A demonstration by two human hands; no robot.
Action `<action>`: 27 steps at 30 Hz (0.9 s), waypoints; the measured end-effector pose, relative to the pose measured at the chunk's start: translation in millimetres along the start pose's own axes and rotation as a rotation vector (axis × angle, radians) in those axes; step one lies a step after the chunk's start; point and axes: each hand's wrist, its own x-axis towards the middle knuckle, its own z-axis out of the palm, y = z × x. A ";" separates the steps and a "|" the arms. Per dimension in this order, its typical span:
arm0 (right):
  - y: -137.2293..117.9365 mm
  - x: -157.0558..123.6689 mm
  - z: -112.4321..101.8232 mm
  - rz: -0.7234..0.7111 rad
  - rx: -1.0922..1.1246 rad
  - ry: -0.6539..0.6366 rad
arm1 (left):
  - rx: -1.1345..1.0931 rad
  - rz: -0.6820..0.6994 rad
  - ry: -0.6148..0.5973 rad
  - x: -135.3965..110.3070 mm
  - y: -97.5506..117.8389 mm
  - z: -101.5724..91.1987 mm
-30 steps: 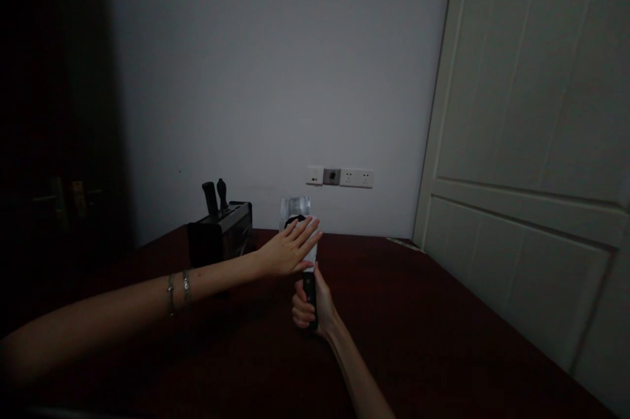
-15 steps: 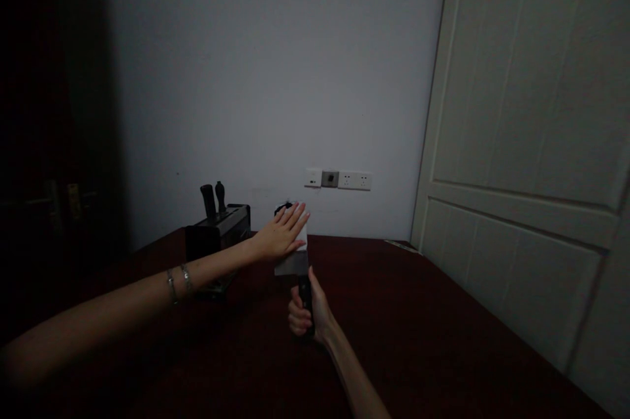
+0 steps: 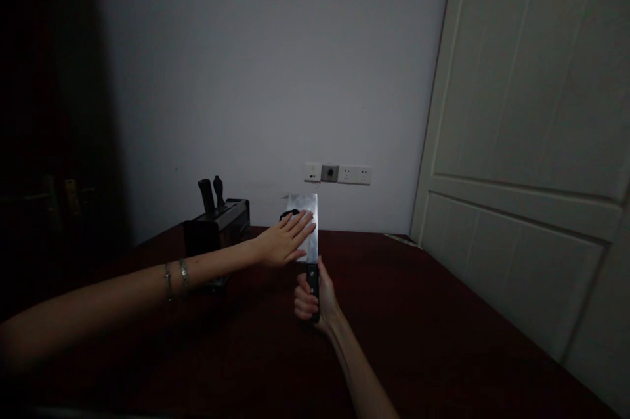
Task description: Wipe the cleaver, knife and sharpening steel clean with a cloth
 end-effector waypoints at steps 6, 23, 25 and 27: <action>4.1 1.9 -3.9 0.035 0.028 0.000 | -0.003 -0.083 -0.037 -4.4 -19.7 12.2; 2.4 0.9 4.3 0.078 0.033 -0.059 | -0.051 -0.133 -0.109 15.2 -54.2 15.8; 2.4 0.8 5.2 0.077 0.043 -0.080 | -0.047 -0.183 -0.116 19.1 -59.4 16.9; 1.5 0.0 5.4 0.062 0.056 -0.097 | -0.042 -0.183 -0.106 19.5 -53.0 14.9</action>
